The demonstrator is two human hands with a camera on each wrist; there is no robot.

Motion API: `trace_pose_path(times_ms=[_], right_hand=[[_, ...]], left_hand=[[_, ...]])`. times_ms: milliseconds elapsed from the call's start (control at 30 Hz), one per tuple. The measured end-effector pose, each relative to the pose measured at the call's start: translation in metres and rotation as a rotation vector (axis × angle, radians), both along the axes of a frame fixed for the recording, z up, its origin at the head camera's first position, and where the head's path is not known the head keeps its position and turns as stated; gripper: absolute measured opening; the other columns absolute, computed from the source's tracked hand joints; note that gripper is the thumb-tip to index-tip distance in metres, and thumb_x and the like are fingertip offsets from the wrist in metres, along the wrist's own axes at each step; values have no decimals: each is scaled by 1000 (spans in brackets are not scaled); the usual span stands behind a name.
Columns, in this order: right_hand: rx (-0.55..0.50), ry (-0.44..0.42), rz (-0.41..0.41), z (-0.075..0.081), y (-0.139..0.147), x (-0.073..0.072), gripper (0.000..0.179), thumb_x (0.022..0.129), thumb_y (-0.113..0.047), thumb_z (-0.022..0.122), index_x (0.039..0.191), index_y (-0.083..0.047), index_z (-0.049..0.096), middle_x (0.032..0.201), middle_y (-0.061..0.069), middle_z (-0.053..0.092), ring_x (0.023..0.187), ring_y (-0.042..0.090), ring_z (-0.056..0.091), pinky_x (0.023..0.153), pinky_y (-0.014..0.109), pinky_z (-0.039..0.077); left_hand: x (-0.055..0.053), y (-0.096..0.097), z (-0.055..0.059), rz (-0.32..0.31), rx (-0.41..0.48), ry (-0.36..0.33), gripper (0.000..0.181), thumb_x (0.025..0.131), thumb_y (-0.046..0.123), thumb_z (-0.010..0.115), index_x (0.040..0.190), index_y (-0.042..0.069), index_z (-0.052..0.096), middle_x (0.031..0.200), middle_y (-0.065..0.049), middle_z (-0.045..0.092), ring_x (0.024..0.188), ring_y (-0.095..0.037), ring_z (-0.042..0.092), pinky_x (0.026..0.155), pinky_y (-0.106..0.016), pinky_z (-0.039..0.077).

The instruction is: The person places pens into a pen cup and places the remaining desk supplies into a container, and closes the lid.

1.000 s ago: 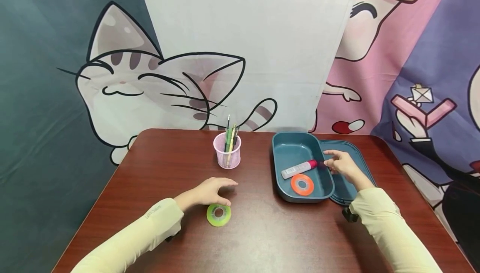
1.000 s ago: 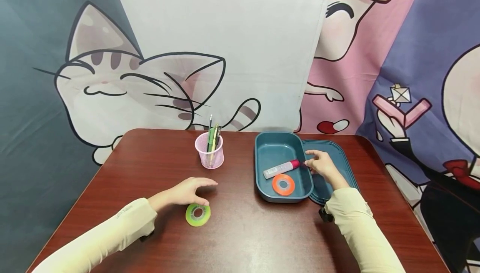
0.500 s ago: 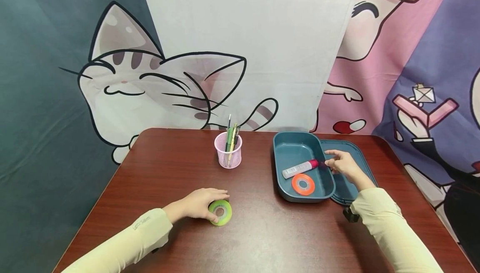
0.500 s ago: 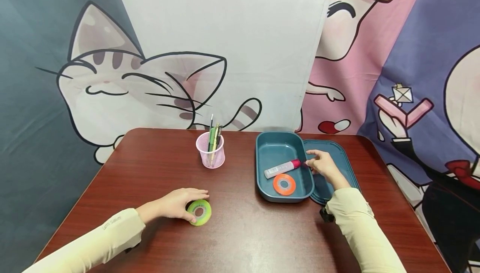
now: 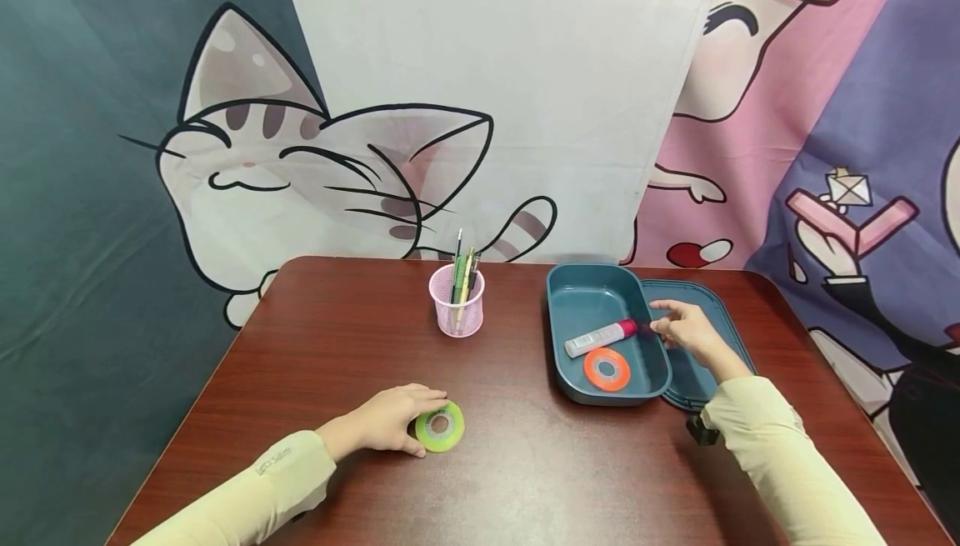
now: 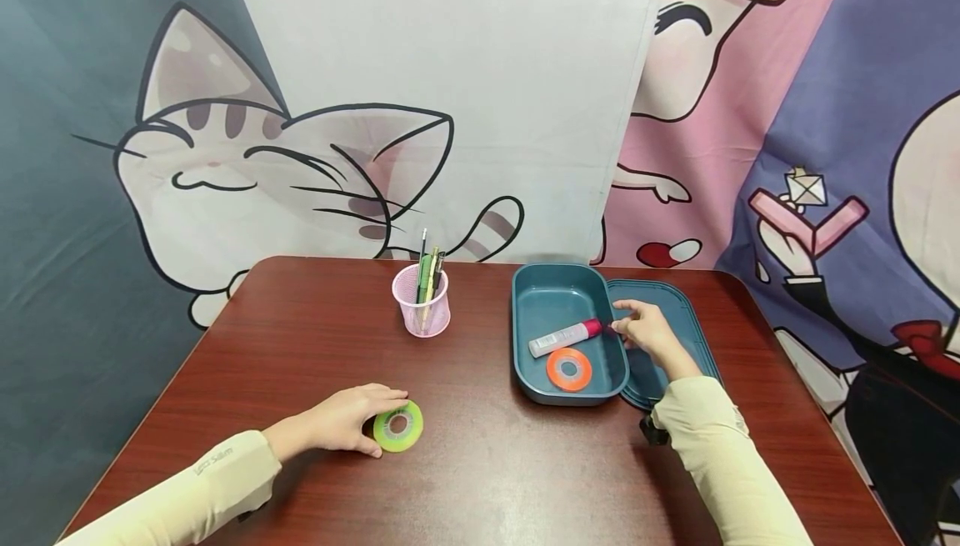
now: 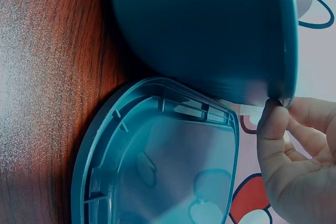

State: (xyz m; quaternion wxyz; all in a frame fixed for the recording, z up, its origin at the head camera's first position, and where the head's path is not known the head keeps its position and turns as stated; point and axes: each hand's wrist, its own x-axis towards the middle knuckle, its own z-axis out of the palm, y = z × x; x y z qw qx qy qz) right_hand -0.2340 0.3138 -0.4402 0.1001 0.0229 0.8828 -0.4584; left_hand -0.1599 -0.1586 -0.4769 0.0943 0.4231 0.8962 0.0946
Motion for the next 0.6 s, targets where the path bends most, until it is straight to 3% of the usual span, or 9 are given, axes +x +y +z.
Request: trace_pose_path(times_ms=[367,600], right_hand=[[-3,-7,-5,0,1,0,47,85,-5,50,128,7,36,86,13,53,64,14,48,59,26,49],[-46,9,11,-2,3,-1,45,85,-7,52,127,4,39,86,13,54,62,14,49,59,27,49]], left_hand=[[0,-1,-4,-9,31,50,69,64,40,73,122,9,53,125,-3,53,113,-18,50,93,-34,41],[2,4,-3,21,57,100,65,64,43,72,118,9,57,118,0,56,108,-15,52,90,-30,43]])
